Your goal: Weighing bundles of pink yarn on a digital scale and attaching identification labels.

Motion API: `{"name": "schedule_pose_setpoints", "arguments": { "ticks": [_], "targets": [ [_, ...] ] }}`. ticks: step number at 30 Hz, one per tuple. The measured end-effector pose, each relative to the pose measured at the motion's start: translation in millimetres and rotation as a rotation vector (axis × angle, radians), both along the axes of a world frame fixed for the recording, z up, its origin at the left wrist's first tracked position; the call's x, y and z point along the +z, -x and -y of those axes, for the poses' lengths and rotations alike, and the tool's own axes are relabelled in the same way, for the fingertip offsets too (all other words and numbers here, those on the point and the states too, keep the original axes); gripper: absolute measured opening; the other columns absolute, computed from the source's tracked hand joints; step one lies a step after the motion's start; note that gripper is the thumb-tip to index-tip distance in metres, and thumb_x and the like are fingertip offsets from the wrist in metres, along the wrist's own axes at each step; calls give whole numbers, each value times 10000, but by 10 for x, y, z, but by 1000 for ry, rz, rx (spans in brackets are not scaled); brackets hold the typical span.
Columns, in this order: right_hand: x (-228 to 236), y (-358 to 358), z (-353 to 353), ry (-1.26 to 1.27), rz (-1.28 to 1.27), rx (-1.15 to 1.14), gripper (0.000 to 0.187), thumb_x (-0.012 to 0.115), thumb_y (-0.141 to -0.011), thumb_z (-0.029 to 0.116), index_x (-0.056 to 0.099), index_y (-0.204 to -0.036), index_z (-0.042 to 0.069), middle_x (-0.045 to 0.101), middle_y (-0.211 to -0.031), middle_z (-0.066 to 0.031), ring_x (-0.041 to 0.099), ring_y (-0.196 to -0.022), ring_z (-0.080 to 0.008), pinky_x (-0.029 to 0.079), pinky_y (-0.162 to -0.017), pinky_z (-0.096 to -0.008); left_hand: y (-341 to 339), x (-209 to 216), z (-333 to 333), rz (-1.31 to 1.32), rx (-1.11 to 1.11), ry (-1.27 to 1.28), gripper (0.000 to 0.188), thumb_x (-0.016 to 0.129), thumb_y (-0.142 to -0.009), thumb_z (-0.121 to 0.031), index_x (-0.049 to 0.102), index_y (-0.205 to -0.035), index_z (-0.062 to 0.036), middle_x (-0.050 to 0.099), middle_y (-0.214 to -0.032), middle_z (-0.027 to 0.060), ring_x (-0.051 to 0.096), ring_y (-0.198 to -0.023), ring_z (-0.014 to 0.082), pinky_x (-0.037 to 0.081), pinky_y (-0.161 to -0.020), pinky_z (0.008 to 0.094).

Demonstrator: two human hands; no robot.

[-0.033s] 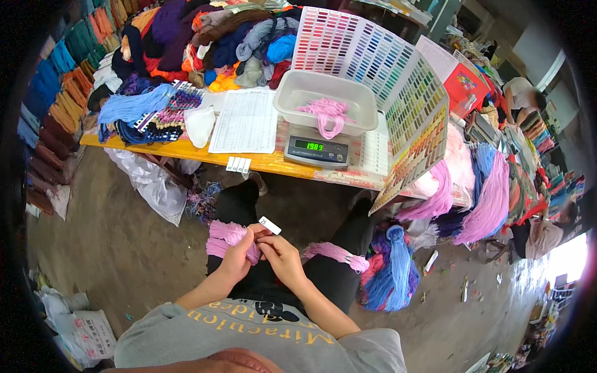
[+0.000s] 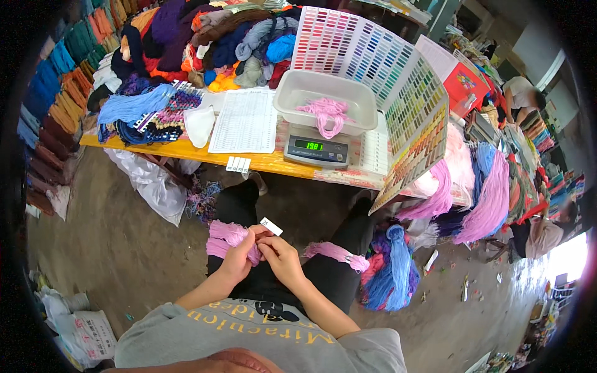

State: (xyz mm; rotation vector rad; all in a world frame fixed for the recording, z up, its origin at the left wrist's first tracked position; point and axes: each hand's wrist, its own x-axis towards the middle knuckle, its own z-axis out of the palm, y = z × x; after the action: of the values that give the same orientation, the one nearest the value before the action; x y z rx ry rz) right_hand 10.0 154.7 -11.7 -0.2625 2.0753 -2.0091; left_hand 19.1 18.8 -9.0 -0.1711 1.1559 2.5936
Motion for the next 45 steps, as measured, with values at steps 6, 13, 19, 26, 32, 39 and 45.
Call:
{"name": "schedule_pose_setpoints", "arguments": {
  "ticks": [6, 13, 19, 26, 32, 39, 45],
  "targets": [
    [39, 1, -43, -43, 49, 46, 139, 579, -865, 65, 608, -968, -25, 616, -785, -79, 579, -666, -124, 468, -610, -253, -29, -43, -10, -1, -46, 4, 388, 353, -985, -354, 493, -1169, -42, 541, -1080, 51, 519, -945, 126, 418, -770, 260],
    [16, -15, -44, -98, -48, 45, 139, 586, -860, 69, 607, -964, -21, 612, -785, -77, 578, -657, -120, 464, -599, -248, -24, -102, -35, -31, 16, 66, 383, 368, -982, -346, 503, -1170, -41, 540, -1073, 55, 523, -933, 133, 424, -808, 274],
    [22, -14, -49, -59, -5, 44, 141, 587, -859, 71, 597, -966, -21, 612, -780, -81, 581, -653, -123, 466, -597, -248, -16, -73, -59, -12, -6, 12, 377, 367, -983, -339, 511, -1163, -41, 542, -1085, 57, 525, -954, 141, 424, -818, 280],
    [2, -8, -93, -75, 14, 41, 127, 576, -872, 79, 598, -948, -21, 619, -808, -78, 580, -653, -112, 469, -595, -242, -13, -69, -45, 17, -33, -5, 393, 382, -977, -347, 500, -1179, -32, 543, -1110, 76, 522, -1009, 153, 417, -868, 299],
    [14, 352, -378, -16, -48, -132, 119, 550, -888, 59, 587, -969, -20, 630, -854, -62, 586, -658, -96, 475, -584, -224, 74, -28, -20, -84, 189, 0, 397, 413, -968, -324, 497, -1159, 14, 554, -1110, 108, 525, -1068, 194, 410, -959, 357],
    [509, 1009, -824, 0, -273, -397, 165, 496, -911, 30, 527, -1063, -26, 627, -976, -104, 573, -680, -109, 473, -659, -233, 72, 38, 39, -111, 194, 41, 321, 426, -968, -290, 530, -1055, 1, 580, -895, 79, 558, -729, 127, 440, -698, 256],
    [528, 1178, -844, -20, -335, -365, 197, 495, -917, 64, 516, -1099, -8, 624, -1025, -99, 603, -693, -123, 448, -630, -218, 30, 40, 7, -69, 194, 28, 302, 413, -974, -270, 536, -1023, 1, 570, -848, 77, 532, -659, 116, 427, -635, 238]
  ]
}}
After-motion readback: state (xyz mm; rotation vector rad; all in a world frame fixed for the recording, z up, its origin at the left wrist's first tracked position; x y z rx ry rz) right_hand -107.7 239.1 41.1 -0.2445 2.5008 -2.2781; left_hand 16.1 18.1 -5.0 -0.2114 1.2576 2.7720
